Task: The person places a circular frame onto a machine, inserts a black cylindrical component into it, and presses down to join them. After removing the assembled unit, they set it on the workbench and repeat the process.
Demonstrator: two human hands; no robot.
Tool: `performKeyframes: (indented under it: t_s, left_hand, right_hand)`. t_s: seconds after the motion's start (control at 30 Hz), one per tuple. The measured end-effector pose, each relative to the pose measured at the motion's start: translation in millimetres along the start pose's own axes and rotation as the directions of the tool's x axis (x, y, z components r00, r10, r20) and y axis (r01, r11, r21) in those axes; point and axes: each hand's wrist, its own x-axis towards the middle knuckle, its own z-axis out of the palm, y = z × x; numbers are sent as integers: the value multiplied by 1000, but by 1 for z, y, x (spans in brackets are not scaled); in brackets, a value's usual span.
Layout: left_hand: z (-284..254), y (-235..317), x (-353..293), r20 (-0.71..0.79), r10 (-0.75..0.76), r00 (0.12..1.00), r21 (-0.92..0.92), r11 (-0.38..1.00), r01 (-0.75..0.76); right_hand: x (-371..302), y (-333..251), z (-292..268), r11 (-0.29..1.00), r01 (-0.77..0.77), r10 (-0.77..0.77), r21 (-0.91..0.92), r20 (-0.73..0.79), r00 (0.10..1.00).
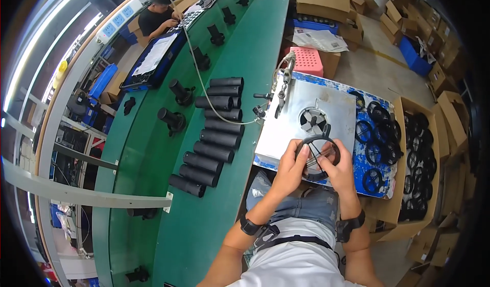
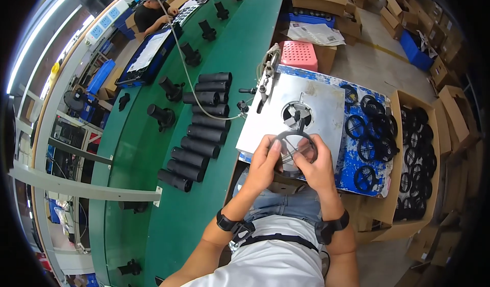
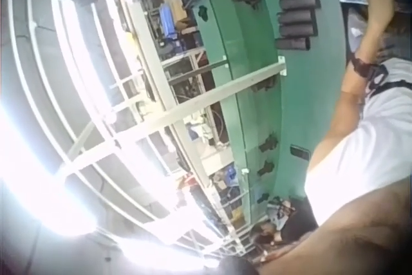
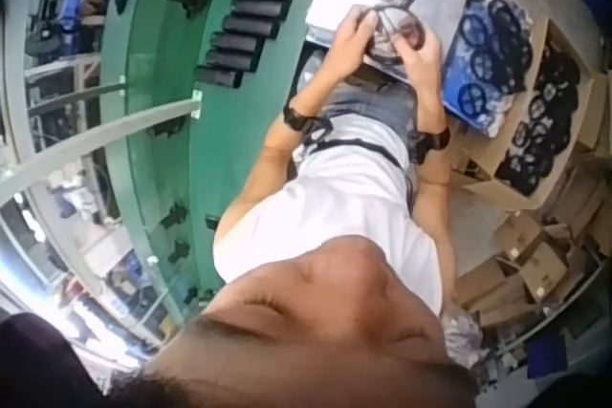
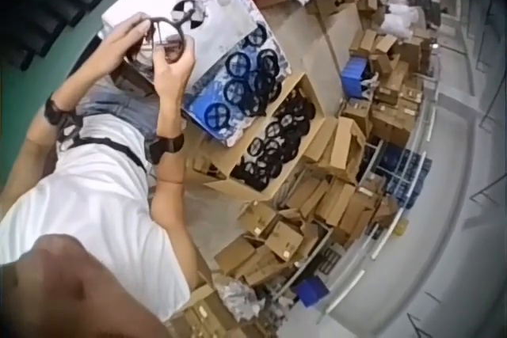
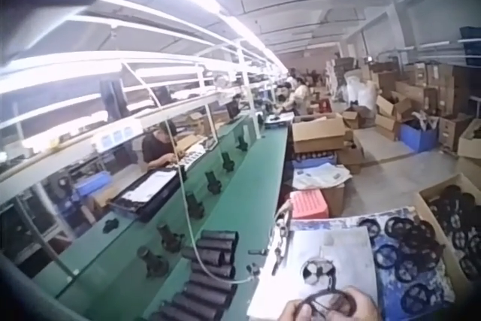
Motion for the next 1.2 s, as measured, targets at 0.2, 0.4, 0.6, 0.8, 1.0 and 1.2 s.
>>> performKeyframes:
  t_s: [0.2, 0.4, 0.6, 0.8, 1.0, 1.2]
  left_hand:
    - [-1, -12, 11, 107, -30, 994, -39, 999, 34]
    - [-10, -33, 53, 56, 71, 996, 475, 876, -89]
    - [-6, -45, 84, 146, 183, 972, 665, 710, -233]
    - [-9, -60, 114, 98, 331, 938, 805, 528, -271]
    - [-28, -73, 156, 214, 342, 915, 803, 471, -364]
    - [-26, -79, 149, 331, 192, 924, 871, 314, -378]
  right_hand:
    - [8, 7, -11, 1000, -14, 13, 11, 71, 997]
    - [48, 37, -24, 921, 86, -67, -381, 63, 996]
    - [73, 74, -34, 866, 144, -187, -479, -43, 981]
    - [93, 70, -24, 659, 133, -345, -740, -140, 928]
    - [118, 76, -37, 462, 64, -324, -885, -101, 941]
    - [122, 77, -49, 276, 90, -268, -957, 13, 963]
